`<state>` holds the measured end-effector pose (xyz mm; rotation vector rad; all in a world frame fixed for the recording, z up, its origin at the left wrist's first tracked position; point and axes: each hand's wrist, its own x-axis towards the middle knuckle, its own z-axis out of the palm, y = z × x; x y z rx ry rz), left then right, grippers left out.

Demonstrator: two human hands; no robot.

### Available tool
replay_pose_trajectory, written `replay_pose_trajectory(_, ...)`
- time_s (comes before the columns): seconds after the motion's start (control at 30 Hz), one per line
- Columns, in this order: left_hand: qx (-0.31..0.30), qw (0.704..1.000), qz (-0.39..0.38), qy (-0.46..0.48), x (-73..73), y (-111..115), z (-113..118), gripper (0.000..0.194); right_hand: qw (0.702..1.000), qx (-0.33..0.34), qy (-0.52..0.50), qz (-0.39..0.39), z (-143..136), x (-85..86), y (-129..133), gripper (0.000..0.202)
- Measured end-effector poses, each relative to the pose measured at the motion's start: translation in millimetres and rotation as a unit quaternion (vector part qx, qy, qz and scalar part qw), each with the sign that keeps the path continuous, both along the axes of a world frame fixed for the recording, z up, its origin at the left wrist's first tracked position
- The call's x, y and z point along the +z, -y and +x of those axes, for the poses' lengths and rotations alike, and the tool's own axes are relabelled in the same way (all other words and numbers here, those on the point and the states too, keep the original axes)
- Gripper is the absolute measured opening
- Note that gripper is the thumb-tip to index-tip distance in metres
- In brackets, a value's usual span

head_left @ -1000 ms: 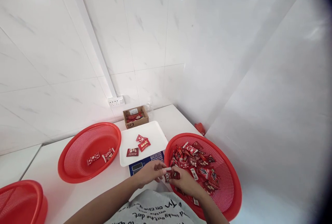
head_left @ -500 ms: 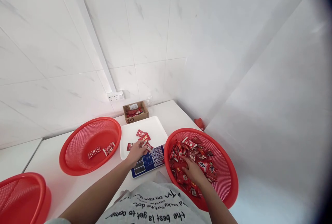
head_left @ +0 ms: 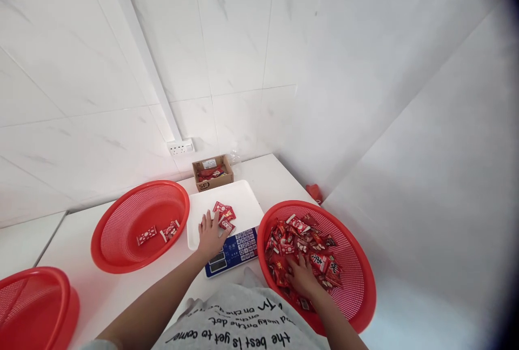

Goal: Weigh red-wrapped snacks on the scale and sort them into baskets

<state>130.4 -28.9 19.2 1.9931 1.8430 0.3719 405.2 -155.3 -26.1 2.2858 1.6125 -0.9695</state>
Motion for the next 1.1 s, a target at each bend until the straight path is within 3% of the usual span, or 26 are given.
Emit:
replay_pose_trajectory(0.33, -0.142, 0.987, -0.011, -0.08, 4.2, -55, 7, 0.081, 1.0, -0.004, 0.007, -0.016, -1, 2.9, 0, 0.061)
replay_pose_trajectory(0.47, -0.181, 0.978, -0.02, -0.097, 11.3, -60, 1, 0.082, 1.0, -0.008, 0.002, -0.01, 0, -1.1, 1, 0.061)
replay_pose_trajectory(0.6, -0.171, 0.981, 0.002, -0.092, 16.5, -51, -10, 0.075, 1.0, -0.012, 0.001, -0.008, 1, -4.5, 2, 0.062)
replay_pose_trajectory(0.8, -0.043, 0.986, 0.074, -0.146, 14.8, -29, -62, 0.058, 1.0, -0.005, 0.003, -0.004, 2, -4.5, 3, 0.06)
replay_pose_trajectory(0.93, 0.058, 0.978, 0.046, -0.194, 14.5, -8, -110, 0.055, 1.0, -0.013, 0.007, 0.001, 1, -8.4, 4, 0.062)
replay_pose_trajectory(1.1, 0.084, 0.968, 0.038, -0.232, 7.1, 27, -176, 0.06, 1.0, -0.003, 0.015, 0.003, 1, -7.8, 3, 0.059)
